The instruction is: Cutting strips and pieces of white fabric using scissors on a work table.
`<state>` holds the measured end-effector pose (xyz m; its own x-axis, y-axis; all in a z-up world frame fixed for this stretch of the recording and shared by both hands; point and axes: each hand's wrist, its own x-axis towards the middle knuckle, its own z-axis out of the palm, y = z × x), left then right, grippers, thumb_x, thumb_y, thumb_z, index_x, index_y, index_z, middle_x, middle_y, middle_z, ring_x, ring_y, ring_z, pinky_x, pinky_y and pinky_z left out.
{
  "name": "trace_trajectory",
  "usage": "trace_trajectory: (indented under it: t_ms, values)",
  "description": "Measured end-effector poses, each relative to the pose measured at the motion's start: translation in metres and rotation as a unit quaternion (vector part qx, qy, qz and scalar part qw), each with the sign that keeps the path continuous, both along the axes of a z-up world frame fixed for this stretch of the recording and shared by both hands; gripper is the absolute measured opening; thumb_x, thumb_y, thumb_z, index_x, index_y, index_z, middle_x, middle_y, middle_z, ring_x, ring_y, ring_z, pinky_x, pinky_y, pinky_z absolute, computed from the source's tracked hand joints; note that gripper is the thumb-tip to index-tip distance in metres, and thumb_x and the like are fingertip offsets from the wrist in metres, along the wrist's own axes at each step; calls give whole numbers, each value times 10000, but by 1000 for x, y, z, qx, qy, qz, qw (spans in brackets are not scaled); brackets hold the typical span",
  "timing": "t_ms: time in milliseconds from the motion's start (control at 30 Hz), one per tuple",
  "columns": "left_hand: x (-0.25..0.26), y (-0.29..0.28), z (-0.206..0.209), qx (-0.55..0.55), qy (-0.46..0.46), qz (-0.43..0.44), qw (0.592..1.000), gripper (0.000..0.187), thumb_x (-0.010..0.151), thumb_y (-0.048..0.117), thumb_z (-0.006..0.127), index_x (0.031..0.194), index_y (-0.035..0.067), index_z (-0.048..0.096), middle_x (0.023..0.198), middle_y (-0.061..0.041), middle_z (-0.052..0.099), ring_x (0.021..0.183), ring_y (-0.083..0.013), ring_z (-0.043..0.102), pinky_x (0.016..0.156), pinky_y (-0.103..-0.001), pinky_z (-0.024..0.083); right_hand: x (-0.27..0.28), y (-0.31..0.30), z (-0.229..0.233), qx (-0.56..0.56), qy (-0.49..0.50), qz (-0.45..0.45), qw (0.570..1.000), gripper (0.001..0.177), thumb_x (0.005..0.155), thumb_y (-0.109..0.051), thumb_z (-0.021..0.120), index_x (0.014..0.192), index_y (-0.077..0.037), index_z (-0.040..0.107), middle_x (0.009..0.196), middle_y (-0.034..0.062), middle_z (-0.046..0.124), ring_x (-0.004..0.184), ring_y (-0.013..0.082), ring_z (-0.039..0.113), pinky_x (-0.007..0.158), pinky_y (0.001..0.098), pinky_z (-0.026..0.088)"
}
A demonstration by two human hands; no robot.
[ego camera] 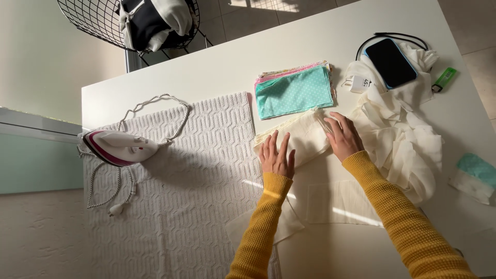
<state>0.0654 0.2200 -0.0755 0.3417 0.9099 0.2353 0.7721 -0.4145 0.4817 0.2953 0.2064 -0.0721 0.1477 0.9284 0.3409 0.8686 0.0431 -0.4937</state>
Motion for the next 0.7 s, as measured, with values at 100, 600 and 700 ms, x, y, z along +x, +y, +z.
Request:
trace_trajectory:
  t_ms: [100, 600, 700]
  values:
    - [34, 10, -28, 12, 134, -59, 989, 700, 994, 369, 585, 1628, 299, 297, 1724, -97, 209, 1581, -403, 123, 1221, -670, 52, 8, -25, -9, -18, -57, 25, 998, 544, 802, 42, 696, 1321, -47, 556, 1404, 107, 536, 1342, 350, 497, 1117, 463, 425]
    - [21, -43, -32, -74, 109, -209, 969, 403, 1016, 367, 664, 1338, 137, 590, 1249, -43, 570, 1218, -221, 516, 1093, -464, 375, 51, -174, -16, -82, -43, 73, 993, 332, 830, -107, 752, 1148, -119, 656, 1157, 4, 654, 1036, 229, 661, 911, 365, 549]
    - [17, -68, -15, -71, 78, -210, 972, 475, 889, 390, 733, 1227, 77, 616, 1091, -95, 563, 1047, -269, 510, 908, -447, 384, 61, -179, -1, -87, -47, 34, 994, 434, 762, -146, 778, 1172, -107, 641, 1165, 35, 656, 1039, 252, 638, 931, 382, 523]
